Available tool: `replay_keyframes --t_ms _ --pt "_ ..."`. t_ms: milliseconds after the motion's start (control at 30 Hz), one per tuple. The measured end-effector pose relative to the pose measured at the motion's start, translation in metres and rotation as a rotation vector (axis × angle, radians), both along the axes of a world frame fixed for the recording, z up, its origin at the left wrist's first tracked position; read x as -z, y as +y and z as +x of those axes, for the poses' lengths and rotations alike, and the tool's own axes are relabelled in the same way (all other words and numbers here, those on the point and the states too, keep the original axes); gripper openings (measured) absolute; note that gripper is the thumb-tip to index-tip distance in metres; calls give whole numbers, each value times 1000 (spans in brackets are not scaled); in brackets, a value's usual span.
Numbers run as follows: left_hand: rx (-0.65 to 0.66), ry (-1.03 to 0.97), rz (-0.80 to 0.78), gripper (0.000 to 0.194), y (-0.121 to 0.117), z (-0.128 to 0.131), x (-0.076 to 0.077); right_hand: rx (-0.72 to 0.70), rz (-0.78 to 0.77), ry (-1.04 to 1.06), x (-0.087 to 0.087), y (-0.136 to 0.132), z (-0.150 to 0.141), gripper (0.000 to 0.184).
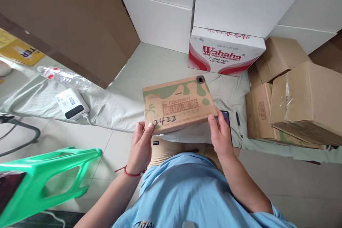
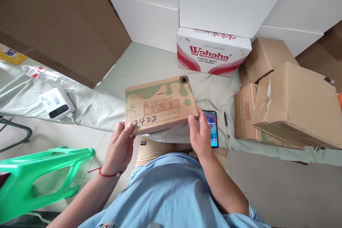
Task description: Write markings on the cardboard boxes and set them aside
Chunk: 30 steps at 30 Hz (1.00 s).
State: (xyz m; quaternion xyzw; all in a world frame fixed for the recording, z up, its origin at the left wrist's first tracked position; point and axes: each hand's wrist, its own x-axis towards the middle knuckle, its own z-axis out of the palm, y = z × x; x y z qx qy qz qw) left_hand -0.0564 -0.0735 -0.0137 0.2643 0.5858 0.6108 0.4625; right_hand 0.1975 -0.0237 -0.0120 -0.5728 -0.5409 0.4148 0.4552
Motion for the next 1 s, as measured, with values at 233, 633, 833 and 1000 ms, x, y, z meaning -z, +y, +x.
replay_keyframes --t_ms 233,633,833,1000 --pt "-110 -402 -32 49 8 -18 4 -168 527 -419 -40 -17 -10 70" --pt "90 -100 187 41 -14 -14 29 -125 116 90 -17 -11 22 69" --pt "62 171 343 48 -10 -15 47 -32 -85 599 -3 3 29 68" --pt "13 391 401 43 -7 -28 54 26 -171 638 -11 10 39 74"
